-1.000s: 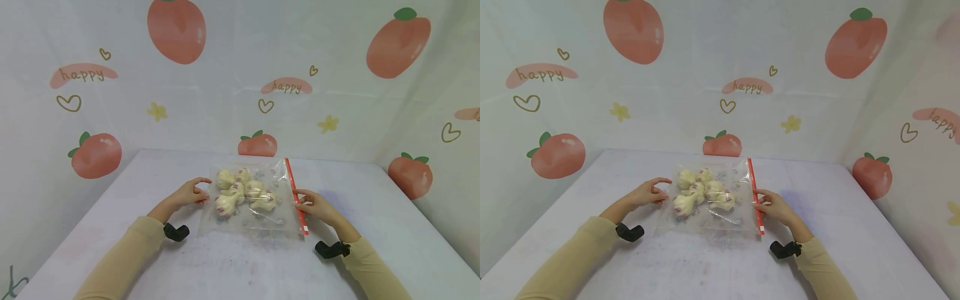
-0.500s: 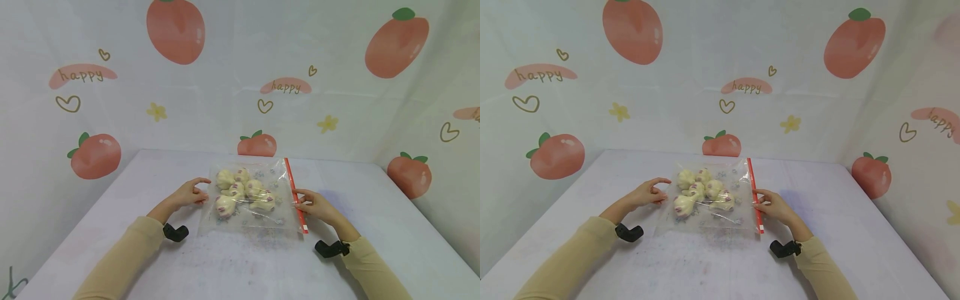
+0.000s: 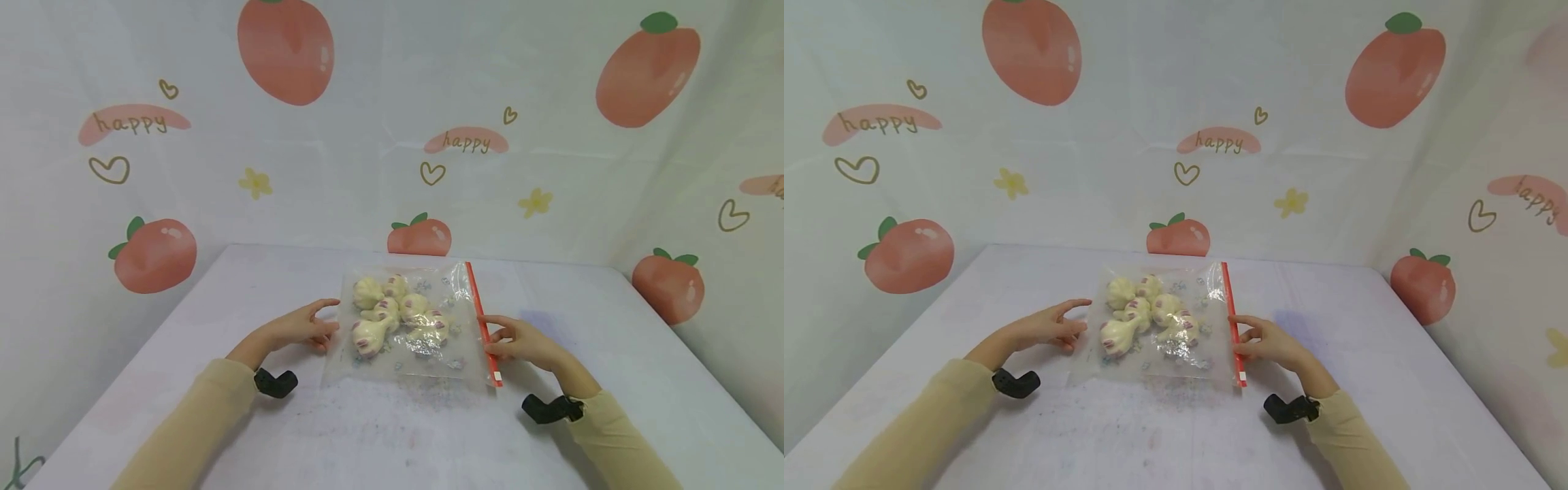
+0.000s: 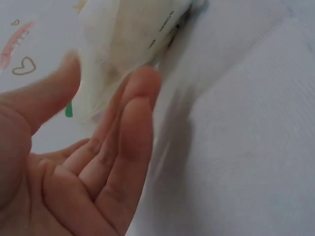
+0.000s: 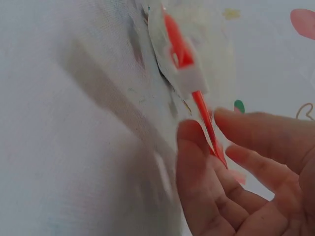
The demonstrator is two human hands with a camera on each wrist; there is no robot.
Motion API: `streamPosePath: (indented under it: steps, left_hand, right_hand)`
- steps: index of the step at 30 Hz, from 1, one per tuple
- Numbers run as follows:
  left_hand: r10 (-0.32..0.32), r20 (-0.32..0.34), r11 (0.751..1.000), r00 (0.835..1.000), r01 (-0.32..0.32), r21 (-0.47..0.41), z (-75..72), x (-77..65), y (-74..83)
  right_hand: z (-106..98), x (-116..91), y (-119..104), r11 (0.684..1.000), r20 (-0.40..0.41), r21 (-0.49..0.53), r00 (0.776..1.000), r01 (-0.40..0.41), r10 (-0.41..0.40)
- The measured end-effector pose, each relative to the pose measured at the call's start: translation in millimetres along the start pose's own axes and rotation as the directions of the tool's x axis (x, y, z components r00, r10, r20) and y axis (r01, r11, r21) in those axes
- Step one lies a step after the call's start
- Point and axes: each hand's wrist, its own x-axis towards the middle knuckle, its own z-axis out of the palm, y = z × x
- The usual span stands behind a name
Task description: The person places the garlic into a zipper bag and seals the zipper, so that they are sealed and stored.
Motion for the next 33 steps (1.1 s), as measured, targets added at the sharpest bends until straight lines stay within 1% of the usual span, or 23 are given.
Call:
streamPosePath:
  steps: [3, 6, 12, 16, 23, 28, 30, 33]
  left_hand:
    - [0.020, 0.066, 1.000, 0.998, -0.020, 0.003, -1.2, -3.0, -2.5]
    - [0.046, 0.093, 0.999, 0.995, -0.045, -0.006, -0.5, -4.2, -4.0]
    - [0.065, 0.101, 0.998, 0.993, -0.066, 0.007, 1.6, -5.4, -5.8]
    - [0.074, 0.108, 0.997, 0.991, -0.076, 0.008, 1.6, -5.6, -5.1]
    - [0.077, 0.114, 0.997, 0.990, -0.076, -0.016, 2.7, -7.1, -4.5]
    - [0.081, 0.119, 0.997, 0.990, -0.078, -0.029, 4.4, -8.1, -5.8]
    - [0.079, 0.119, 0.997, 0.990, -0.077, -0.022, 4.3, -8.7, -5.8]
    - [0.067, 0.113, 0.998, 0.991, -0.068, 0.001, 2.8, -10.7, -4.3]
  right_hand:
    - [-1.5, -2.7, -0.1, 1.000, 0.062, 0.015, 0.998, 0.019, -0.020]
    - [-2.0, -3.9, -0.3, 0.999, 0.080, 0.014, 0.996, 0.029, -0.030]
    - [-2.0, -5.3, -0.5, 1.000, 0.067, -0.023, 0.998, 0.018, -0.017]
    - [-2.0, -6.4, -0.2, 1.000, 0.057, -0.030, 0.998, 0.001, 0.001]
    - [-1.5, -7.0, -0.6, 1.000, 0.047, -0.031, 0.999, -0.003, 0.005]
    - [-1.0, -8.0, -1.8, 1.000, 0.054, -0.010, 0.999, -0.001, 0.002]
    - [-1.4, -8.6, -2.6, 1.000, 0.061, -0.011, 0.998, -0.002, 0.003]
    - [-3.0, -9.9, -4.7, 0.999, 0.059, -0.049, 0.998, 0.000, 0.002]
